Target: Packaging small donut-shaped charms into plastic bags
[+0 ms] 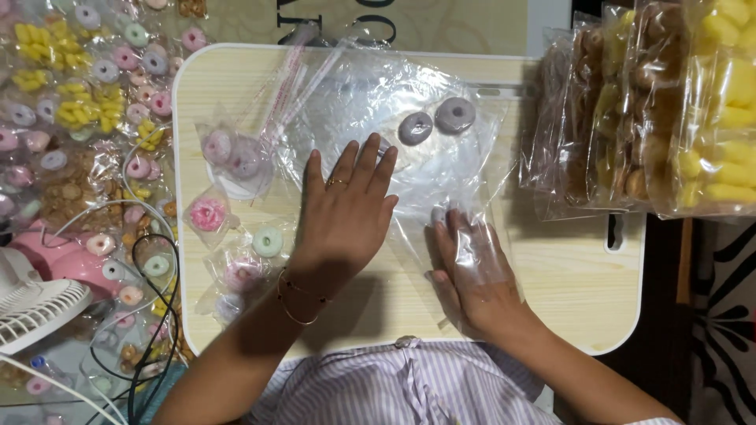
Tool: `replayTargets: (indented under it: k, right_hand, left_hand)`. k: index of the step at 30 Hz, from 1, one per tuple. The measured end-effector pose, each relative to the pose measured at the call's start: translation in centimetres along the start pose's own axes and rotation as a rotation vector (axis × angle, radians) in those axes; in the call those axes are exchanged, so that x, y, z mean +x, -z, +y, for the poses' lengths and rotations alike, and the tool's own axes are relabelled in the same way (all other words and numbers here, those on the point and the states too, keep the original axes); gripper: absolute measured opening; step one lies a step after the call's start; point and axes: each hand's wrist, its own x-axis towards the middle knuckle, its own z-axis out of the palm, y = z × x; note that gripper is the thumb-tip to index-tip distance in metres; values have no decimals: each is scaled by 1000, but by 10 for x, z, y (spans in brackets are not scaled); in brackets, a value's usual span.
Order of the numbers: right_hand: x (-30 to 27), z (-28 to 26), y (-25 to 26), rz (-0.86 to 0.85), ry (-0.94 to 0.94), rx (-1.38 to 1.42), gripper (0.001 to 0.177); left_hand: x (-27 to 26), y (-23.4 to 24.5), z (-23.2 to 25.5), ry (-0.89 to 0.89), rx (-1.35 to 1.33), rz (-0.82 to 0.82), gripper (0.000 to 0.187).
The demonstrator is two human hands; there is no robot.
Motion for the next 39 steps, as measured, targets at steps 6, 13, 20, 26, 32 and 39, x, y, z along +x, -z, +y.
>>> replayTargets:
  k: [6,13,20,26,32,39]
  right_hand:
    - [18,6,-1,-226,-205,-253,71]
    - [26,26,-26,-49,-253,-212,67]
    - [38,25,0,194,-313,-86,49]
    - [61,9,8,249,-96,-75,59]
    - [40,21,-7,207,-197,71,47]
    - [46,19,-3,101,-299,-35,68]
  left_hand:
    - [3,19,3,78,-207,-367,60]
    - [-11,6,1,65,-235,-156,60]
    - [-13,-9,-2,-5,11,348,53]
    - [-11,-17,-2,-10,-28,312,58]
    - [-11,-13,-3,-10,-40,238,64]
    - [-10,-10,-3,-17,-69,239,60]
